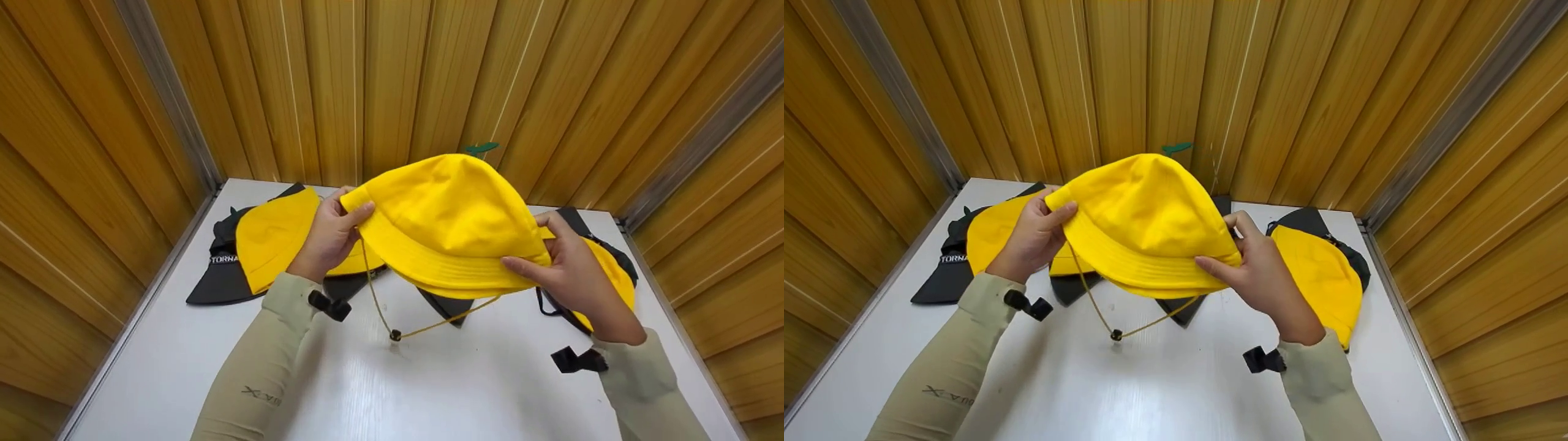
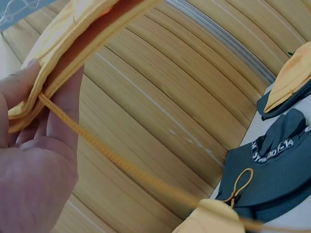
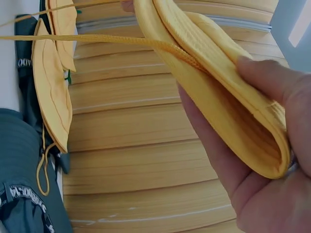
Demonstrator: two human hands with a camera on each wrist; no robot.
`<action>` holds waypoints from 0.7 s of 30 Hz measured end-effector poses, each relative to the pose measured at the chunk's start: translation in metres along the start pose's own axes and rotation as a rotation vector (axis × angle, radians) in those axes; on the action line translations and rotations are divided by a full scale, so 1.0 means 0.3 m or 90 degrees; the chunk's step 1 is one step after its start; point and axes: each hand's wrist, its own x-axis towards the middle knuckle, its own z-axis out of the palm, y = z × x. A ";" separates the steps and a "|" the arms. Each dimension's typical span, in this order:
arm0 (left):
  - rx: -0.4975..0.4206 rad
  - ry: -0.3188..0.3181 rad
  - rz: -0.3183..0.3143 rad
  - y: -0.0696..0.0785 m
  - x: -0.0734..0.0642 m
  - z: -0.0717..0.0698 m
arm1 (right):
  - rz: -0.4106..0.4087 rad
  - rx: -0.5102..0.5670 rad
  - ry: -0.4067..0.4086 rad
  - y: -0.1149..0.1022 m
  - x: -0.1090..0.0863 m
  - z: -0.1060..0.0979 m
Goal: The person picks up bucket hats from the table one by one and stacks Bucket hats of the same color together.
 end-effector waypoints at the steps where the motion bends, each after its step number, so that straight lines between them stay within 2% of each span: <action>1: 0.012 0.007 0.003 0.016 -0.012 -0.009 | 0.001 0.019 -0.003 0.001 0.005 0.004; 7: 0.055 0.064 0.021 0.103 -0.094 -0.068 | 0.016 0.108 0.002 0.004 0.041 0.045; 13: 0.070 0.080 0.059 0.163 -0.154 -0.131 | 0.048 0.152 0.066 0.008 0.074 0.146; 16: 0.086 0.094 0.067 0.177 -0.179 -0.167 | 0.045 0.178 0.089 0.022 0.086 0.216; 21: 0.125 0.138 0.033 0.167 -0.249 -0.238 | 0.044 0.215 0.083 0.063 0.085 0.327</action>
